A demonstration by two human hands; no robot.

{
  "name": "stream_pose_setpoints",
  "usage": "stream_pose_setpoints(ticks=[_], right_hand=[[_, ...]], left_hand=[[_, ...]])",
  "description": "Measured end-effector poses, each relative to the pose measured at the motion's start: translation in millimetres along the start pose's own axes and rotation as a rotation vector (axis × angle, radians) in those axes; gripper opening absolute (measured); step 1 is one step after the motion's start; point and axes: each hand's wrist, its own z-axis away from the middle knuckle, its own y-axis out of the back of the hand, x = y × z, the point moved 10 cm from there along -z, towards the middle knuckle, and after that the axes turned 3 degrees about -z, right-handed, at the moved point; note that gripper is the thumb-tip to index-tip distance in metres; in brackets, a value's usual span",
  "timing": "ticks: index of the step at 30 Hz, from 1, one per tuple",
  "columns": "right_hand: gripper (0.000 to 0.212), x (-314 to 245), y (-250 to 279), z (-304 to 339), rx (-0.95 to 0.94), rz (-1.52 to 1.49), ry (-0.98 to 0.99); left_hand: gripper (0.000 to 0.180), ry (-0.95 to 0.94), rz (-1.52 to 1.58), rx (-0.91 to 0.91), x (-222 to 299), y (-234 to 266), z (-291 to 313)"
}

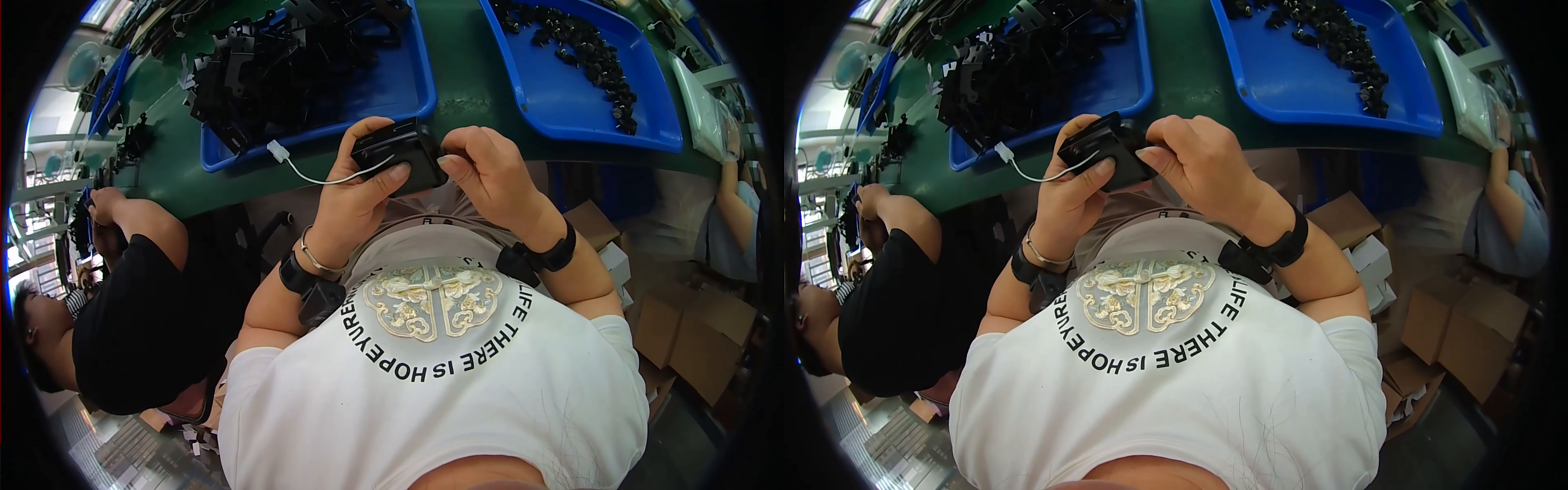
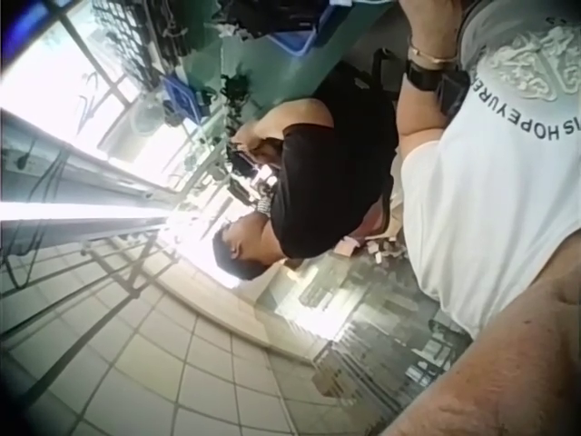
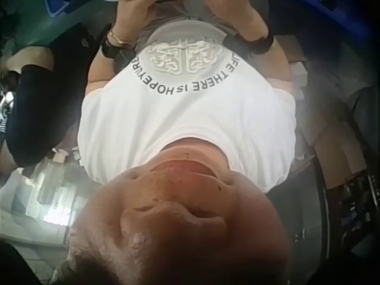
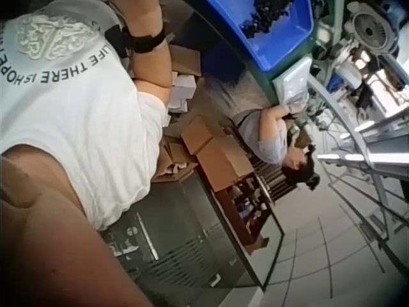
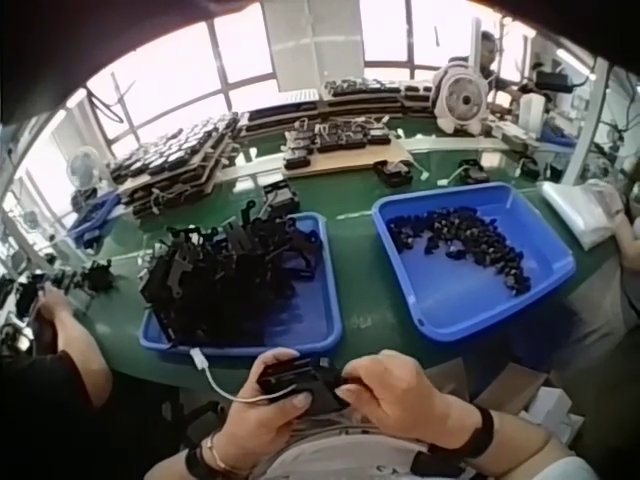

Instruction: Assembling black plastic electronic housings by inserting wires and connecting internal components.

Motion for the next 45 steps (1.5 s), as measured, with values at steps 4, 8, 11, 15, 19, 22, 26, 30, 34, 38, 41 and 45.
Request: stream_pose_setpoints(ticks=[4,8,11,15,19,22,26,30,34,38,41,45], right_hand=[[0.024,-4,4,0,0.147,-0.133,-0.006],[0.024,0,1,0,0.165,-0.173,-0.051],[0.026,3,-3,-2,0.116,-0.112,-0.071],[0.032,9,-4,-5,0.089,-0.081,-0.092],[0.036,15,-3,-9,0.055,-0.176,-0.140],[0.037,14,-7,-11,-0.010,-0.313,-0.160],[0.044,-6,1,-11,0.120,-0.327,-0.006],[0.052,-15,-16,-6,-0.090,-0.256,0.084],[0.056,-45,-18,-2,-0.173,-0.072,0.368],[0.055,-11,-13,-17,-0.100,-0.178,0.094],[0.055,-45,-12,-8,-0.194,-0.231,0.331],[0.054,-21,-21,-22,-0.165,-0.315,0.139]], left_hand=[[0.051,-0.039,-0.017,0.008,4,0,0],[0.050,-0.139,-0.125,-0.008,8,3,-2],[0.049,-0.174,-0.213,-0.022,6,4,-2],[0.047,-0.068,-0.229,-0.015,-4,1,2],[0.043,0.069,-0.081,0.020,-16,4,4],[0.042,-0.031,-0.010,0.011,-6,6,2],[0.042,-0.080,0.015,0.034,4,8,0],[0.036,-0.189,-0.023,0.110,11,15,1],[0.030,-0.195,0.048,0.125,20,20,-2],[0.027,-0.259,-0.002,0.154,24,17,2],[0.028,-0.228,0.049,0.167,25,27,0],[0.027,-0.235,0.048,0.208,26,18,2]])
